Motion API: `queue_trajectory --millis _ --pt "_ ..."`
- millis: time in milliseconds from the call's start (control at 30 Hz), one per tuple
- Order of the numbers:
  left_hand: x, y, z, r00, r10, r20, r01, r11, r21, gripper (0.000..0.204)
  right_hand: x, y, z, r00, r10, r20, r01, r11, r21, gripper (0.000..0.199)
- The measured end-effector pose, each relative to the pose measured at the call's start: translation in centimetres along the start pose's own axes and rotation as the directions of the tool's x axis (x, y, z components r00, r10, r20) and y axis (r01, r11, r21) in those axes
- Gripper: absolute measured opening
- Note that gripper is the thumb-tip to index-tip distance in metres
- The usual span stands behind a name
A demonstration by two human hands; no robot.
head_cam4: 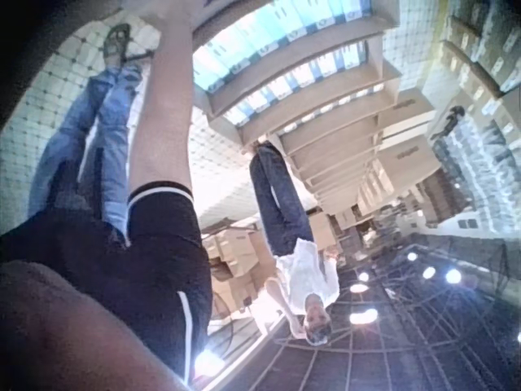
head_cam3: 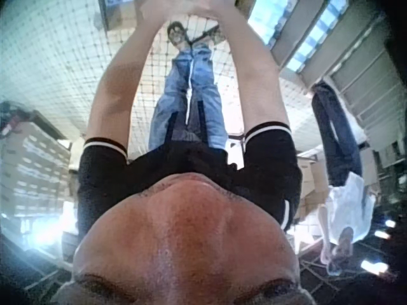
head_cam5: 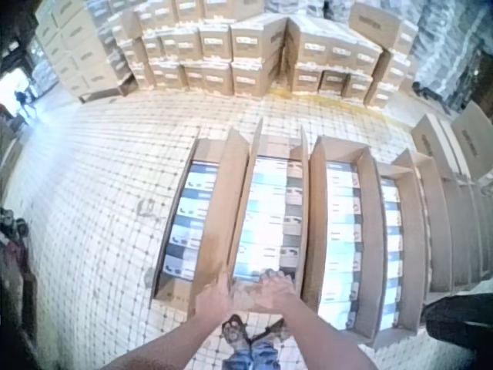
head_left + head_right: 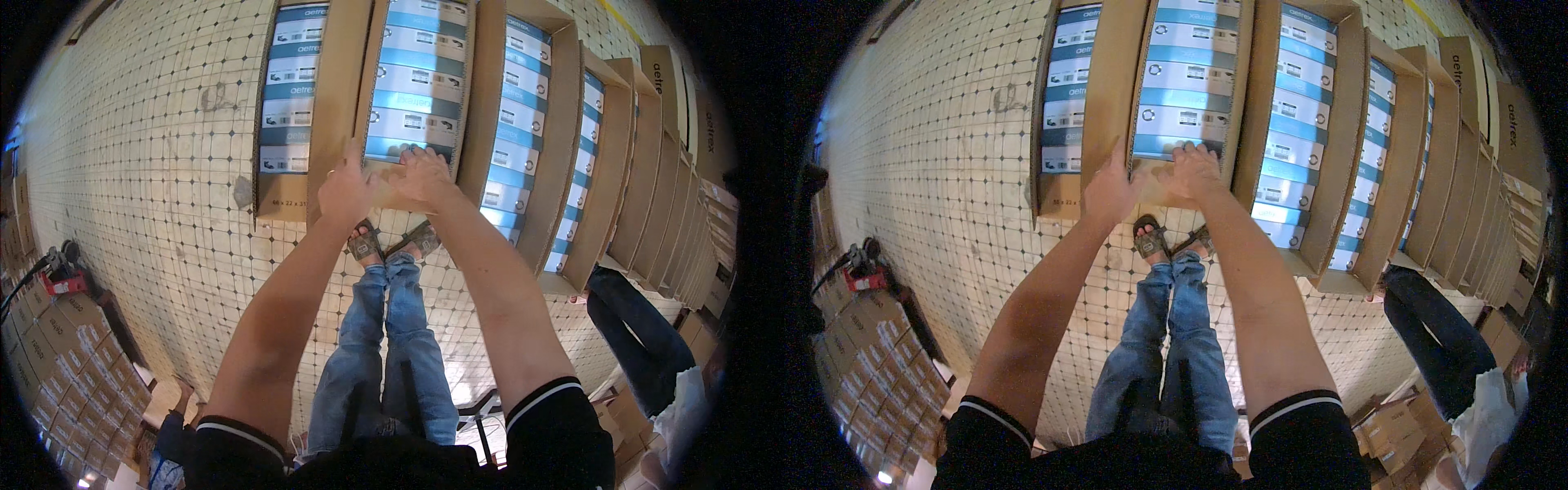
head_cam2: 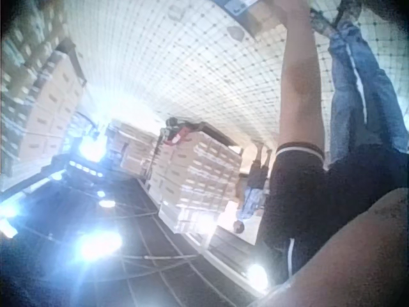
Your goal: The person sits on the floor and repeatedly places small product boxes into larger cardboard shipping boxes. They arrange the items in rows and occasionally adjust the position of the boxes. Other people are visible nearby handling similar boxes.
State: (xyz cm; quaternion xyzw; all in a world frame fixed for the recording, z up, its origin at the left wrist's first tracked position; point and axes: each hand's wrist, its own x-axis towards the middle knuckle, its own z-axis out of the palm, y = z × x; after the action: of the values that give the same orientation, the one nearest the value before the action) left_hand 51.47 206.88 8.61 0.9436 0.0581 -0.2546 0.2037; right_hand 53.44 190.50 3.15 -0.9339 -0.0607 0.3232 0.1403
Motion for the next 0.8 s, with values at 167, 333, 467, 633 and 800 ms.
queue_trajectory --millis 167,333,467,633,800 --pt "0.5 -1.0 0.4 0.958 -0.190 0.214 0.231 0.955 -0.185 0.061 -4.8 -0.2 0.1 0.984 -0.163 0.073 0.144 0.964 0.224 0.036" --pt "-1.2 -3.6 1.5 0.962 -0.051 0.267 0.083 0.991 -0.108 0.058 -10.7 -0.6 0.4 0.965 -0.181 0.189 0.112 0.939 0.326 0.030" --pt "-1.1 -2.6 2.4 0.968 -0.092 0.234 0.102 0.994 -0.028 0.046 -6.4 2.7 -2.7 0.782 -0.070 -0.620 0.046 0.997 -0.055 0.044" --pt "-0.5 -1.5 2.2 0.953 -0.164 0.253 0.159 0.986 0.042 0.049 -0.6 5.7 -3.8 0.750 0.495 -0.439 -0.375 0.865 0.334 0.066" --pt "0.3 -0.6 1.7 0.982 -0.126 0.141 0.142 0.984 -0.111 0.053 -0.2 6.5 -2.9 0.769 0.463 -0.441 -0.392 0.886 0.246 0.060"
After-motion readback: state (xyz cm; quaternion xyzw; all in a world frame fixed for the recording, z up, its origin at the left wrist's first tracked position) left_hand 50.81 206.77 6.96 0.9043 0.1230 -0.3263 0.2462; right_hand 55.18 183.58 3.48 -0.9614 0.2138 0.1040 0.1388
